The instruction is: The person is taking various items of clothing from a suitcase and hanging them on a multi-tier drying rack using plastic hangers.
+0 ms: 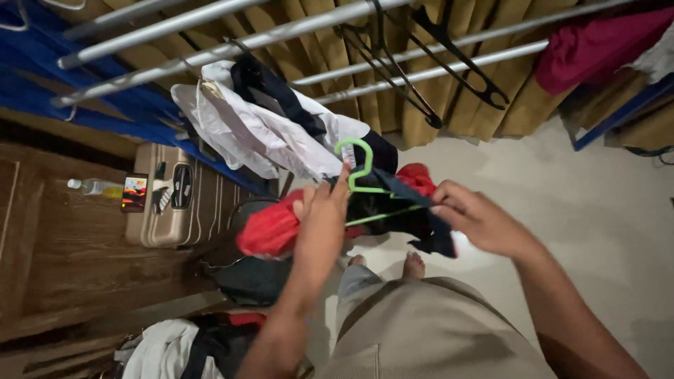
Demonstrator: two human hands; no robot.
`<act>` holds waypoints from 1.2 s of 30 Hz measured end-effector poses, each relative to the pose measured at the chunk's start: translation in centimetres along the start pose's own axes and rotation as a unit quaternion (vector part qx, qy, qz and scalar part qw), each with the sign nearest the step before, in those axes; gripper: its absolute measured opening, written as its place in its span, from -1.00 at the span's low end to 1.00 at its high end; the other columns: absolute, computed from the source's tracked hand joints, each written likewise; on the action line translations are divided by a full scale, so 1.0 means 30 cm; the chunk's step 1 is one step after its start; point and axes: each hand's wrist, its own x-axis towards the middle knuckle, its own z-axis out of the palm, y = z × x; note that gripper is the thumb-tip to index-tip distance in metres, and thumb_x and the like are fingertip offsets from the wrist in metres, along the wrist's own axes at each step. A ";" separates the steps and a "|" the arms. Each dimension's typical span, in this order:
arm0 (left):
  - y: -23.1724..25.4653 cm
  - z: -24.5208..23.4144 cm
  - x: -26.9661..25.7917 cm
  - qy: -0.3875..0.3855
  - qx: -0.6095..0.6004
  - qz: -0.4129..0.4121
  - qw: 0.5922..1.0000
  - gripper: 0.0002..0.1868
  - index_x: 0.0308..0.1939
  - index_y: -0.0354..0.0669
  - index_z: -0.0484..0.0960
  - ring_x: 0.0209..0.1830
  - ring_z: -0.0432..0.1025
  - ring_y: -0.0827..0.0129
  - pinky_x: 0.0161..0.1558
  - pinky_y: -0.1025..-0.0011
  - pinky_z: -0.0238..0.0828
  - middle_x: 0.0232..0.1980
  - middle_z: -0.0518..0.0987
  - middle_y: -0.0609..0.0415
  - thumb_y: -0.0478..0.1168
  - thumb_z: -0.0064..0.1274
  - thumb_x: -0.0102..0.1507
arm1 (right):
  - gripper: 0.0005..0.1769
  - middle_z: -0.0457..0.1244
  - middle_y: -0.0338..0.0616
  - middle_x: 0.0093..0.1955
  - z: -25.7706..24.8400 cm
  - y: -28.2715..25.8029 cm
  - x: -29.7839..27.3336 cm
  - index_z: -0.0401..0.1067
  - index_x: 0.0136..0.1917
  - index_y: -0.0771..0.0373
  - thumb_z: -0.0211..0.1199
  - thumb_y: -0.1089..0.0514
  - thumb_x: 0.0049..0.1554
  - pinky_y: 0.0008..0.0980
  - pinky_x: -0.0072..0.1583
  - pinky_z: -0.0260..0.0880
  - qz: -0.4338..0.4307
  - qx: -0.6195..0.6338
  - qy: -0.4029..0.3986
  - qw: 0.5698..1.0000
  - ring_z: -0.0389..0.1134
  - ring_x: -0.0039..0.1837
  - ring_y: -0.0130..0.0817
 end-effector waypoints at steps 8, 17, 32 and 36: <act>0.136 0.283 -0.016 0.102 -0.091 0.061 0.989 -0.35 0.53 0.45 0.28 -0.08 0.29 0.23 -0.23 0.17 0.15 -0.14 0.50 0.23 -0.04 -0.09 0.32 | -0.45 0.42 -0.12 0.20 0.282 0.093 0.051 0.12 0.58 0.08 0.00 0.18 0.33 -0.24 0.18 0.47 -0.101 0.141 -0.049 0.984 0.39 0.08 -0.44; -0.003 -0.065 -0.060 0.129 -0.316 0.001 0.940 -0.83 -0.37 0.09 0.65 -0.26 0.53 0.08 -0.12 0.25 0.47 -0.43 0.59 0.12 -0.10 0.15 0.34 | -0.36 0.34 0.28 0.22 0.079 -0.007 -0.016 0.37 0.42 0.36 0.12 -0.15 0.28 0.06 0.39 0.27 0.052 0.111 -0.018 0.992 0.35 0.29 -0.06; 0.085 0.053 -0.056 0.073 -0.359 0.041 0.929 -0.83 -0.03 -0.03 0.77 0.13 0.47 0.07 0.34 0.06 0.09 -0.15 0.66 0.01 -0.22 0.09 0.38 | -0.65 0.37 0.14 -0.11 0.115 -0.058 -0.051 0.50 -0.07 0.36 0.12 0.03 0.34 -0.08 0.04 0.49 -0.056 -0.160 -0.124 0.978 0.45 -0.05 0.00; 0.061 -0.048 -0.036 0.070 -0.375 0.137 0.914 -0.58 0.22 0.27 0.68 -0.08 0.49 0.09 0.10 0.25 0.25 -0.21 0.68 0.14 -0.29 0.11 0.31 | -0.96 0.47 -0.08 -0.06 -0.011 -0.054 -0.052 0.55 -0.13 0.22 0.34 0.22 0.14 -0.18 0.06 0.49 -0.220 -0.064 -0.017 0.973 0.51 -0.01 -0.16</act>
